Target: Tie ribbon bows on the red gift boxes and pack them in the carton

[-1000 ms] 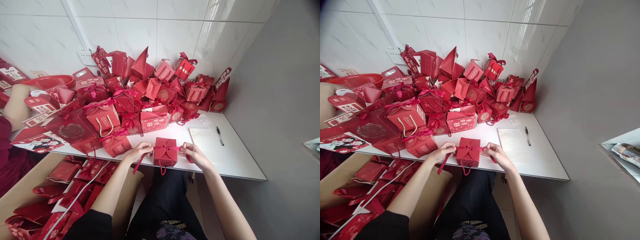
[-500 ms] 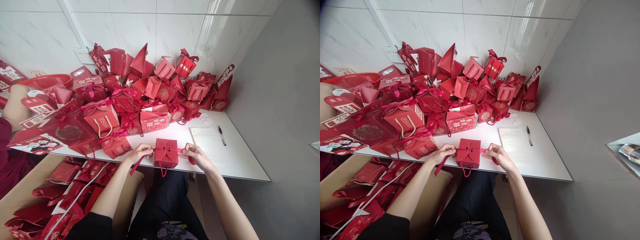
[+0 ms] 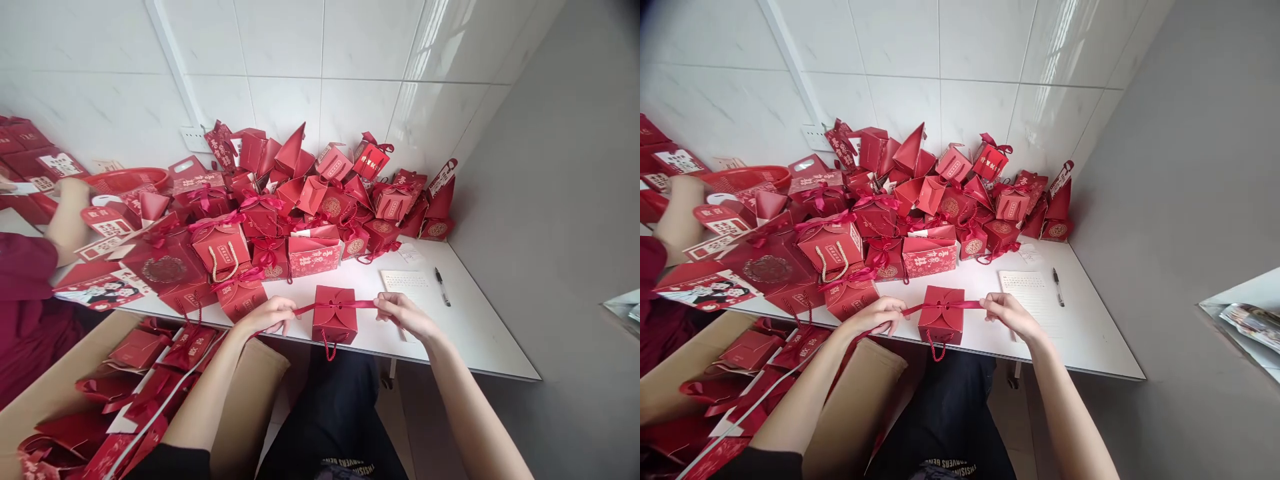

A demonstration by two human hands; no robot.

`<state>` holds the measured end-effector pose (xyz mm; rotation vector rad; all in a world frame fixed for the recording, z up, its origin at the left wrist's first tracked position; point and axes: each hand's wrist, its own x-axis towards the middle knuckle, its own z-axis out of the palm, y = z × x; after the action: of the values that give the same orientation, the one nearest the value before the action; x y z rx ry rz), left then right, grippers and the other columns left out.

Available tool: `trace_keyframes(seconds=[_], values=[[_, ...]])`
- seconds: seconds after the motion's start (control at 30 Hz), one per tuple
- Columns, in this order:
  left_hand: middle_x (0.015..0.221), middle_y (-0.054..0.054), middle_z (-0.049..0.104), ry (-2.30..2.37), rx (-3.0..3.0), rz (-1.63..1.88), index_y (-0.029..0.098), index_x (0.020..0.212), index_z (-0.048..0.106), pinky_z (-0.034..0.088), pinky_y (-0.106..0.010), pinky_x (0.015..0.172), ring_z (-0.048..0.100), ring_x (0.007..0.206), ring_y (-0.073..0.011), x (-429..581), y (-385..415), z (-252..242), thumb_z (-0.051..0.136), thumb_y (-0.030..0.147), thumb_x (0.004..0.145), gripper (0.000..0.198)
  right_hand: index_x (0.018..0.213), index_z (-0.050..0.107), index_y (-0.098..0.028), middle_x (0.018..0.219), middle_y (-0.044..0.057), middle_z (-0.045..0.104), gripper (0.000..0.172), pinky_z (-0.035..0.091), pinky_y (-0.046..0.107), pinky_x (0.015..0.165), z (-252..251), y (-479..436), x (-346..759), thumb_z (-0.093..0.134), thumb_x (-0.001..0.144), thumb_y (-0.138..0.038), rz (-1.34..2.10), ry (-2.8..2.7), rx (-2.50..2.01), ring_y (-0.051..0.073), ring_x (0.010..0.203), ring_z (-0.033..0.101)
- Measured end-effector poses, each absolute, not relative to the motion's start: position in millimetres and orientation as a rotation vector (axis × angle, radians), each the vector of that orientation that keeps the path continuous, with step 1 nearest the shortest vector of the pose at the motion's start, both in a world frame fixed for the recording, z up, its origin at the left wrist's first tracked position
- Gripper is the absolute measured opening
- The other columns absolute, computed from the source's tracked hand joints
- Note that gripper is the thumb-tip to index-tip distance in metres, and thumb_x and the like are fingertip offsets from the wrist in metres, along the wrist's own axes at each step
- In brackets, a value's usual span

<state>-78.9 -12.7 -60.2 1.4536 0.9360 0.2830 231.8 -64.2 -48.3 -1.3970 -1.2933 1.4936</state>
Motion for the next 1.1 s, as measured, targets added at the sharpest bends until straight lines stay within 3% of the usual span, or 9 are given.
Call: trace_keyframes(seconds=[0.17, 0.27, 0.37, 0.5, 0.6, 0.7, 0.8, 0.9, 1.1], values=[[0.049, -0.003, 0.064, 1.060, 1.484, 0.267, 0.016, 0.063, 0.049, 0.018, -0.018, 0.030, 0.042, 0.026, -0.0073, -100.1, -17.9, -35.1, 0.053, 0.035, 0.073, 0.023, 0.058, 0.056, -0.018, 0.058, -0.001, 0.054, 0.033, 0.044, 0.029, 0.066, -21.4, -67.7, 240.9, 0.071, 0.063, -0.047, 1.523, -1.151, -1.182, 0.012, 0.059, 0.051], [0.056, -0.006, 0.065, 0.978, 1.499, 0.376, 0.014, 0.060, 0.053, 0.030, -0.019, 0.036, 0.051, 0.036, -0.0094, -104.6, -18.3, -16.7, 0.053, 0.039, 0.075, 0.029, 0.064, 0.062, -0.019, 0.076, 0.005, 0.062, 0.029, 0.047, 0.034, 0.072, -5.1, -70.5, 235.6, 0.072, 0.062, -0.047, 1.497, -1.119, -1.080, 0.018, 0.073, 0.057], [0.078, -0.009, 0.069, 0.901, 1.619, 0.578, 0.014, 0.061, 0.060, 0.044, -0.024, 0.057, 0.060, 0.062, -0.0143, -95.3, -15.1, 3.6, 0.056, 0.039, 0.076, 0.029, 0.062, 0.061, -0.022, 0.087, 0.006, 0.066, 0.028, 0.047, 0.040, 0.078, 9.7, -70.5, 218.7, 0.072, 0.061, -0.047, 1.478, -1.115, -0.932, 0.025, 0.087, 0.060], [0.099, -0.008, 0.068, 0.727, 1.748, 0.705, 0.015, 0.056, 0.061, 0.042, -0.031, 0.085, 0.057, 0.094, -0.0210, -63.3, -12.6, 28.4, 0.056, 0.036, 0.077, 0.030, 0.061, 0.061, -0.023, 0.076, 0.003, 0.068, 0.025, 0.046, 0.043, 0.082, 26.1, -65.7, 186.1, 0.072, 0.058, -0.045, 1.488, -0.999, -0.792, 0.025, 0.083, 0.063], [0.094, -0.010, 0.068, 0.568, 1.583, 0.776, 0.014, 0.064, 0.065, 0.041, -0.034, 0.088, 0.059, 0.093, -0.0221, -36.9, -13.7, 38.8, 0.056, 0.038, 0.078, 0.030, 0.063, 0.065, -0.023, 0.067, 0.004, 0.067, 0.031, 0.045, 0.042, 0.085, 32.8, -61.8, 166.0, 0.063, 0.063, -0.053, 1.470, -0.942, -0.755, 0.025, 0.079, 0.064], [0.093, -0.011, 0.068, 0.455, 1.352, 0.901, 0.013, 0.073, 0.067, 0.043, -0.036, 0.088, 0.059, 0.093, -0.0228, -19.3, -13.6, 40.8, 0.053, 0.046, 0.078, 0.037, 0.072, 0.069, -0.022, 0.077, 0.008, 0.070, 0.043, 0.044, 0.040, 0.087, 32.2, -60.5, 154.8, 0.048, 0.071, -0.059, 1.352, -0.966, -0.770, 0.026, 0.089, 0.062], [0.096, -0.011, 0.068, 0.401, 1.237, 1.007, 0.012, 0.085, 0.069, 0.044, -0.036, 0.085, 0.060, 0.094, -0.0231, -10.9, -11.8, 38.9, 0.050, 0.053, 0.078, 0.045, 0.077, 0.070, -0.023, 0.092, 0.007, 0.070, 0.038, 0.043, 0.039, 0.089, 27.2, -61.5, 149.2, 0.049, 0.073, -0.055, 1.176, -0.979, -0.743, 0.025, 0.098, 0.058], [0.098, -0.011, 0.068, 0.401, 1.248, 1.088, 0.013, 0.091, 0.068, 0.044, -0.033, 0.084, 0.059, 0.093, -0.0216, -5.2, -11.8, 38.1, 0.057, 0.042, 0.076, 0.035, 0.078, 0.069, -0.024, 0.099, 0.005, 0.068, 0.031, 0.042, 0.038, 0.090, 22.5, -62.2, 145.0, 0.053, 0.072, -0.050, 1.079, -0.996, -0.719, 0.025, 0.103, 0.056], [0.078, -0.006, 0.067, 0.395, 1.225, 1.174, 0.013, 0.074, 0.062, 0.045, -0.031, 0.070, 0.059, 0.069, -0.0153, -5.5, -15.1, 42.6, 0.059, 0.032, 0.073, 0.019, 0.071, 0.063, -0.024, 0.093, 0.004, 0.066, 0.025, 0.045, 0.035, 0.085, 21.7, -63.5, 148.0, 0.052, 0.074, -0.046, 1.070, -1.014, -0.688, 0.021, 0.092, 0.058]])
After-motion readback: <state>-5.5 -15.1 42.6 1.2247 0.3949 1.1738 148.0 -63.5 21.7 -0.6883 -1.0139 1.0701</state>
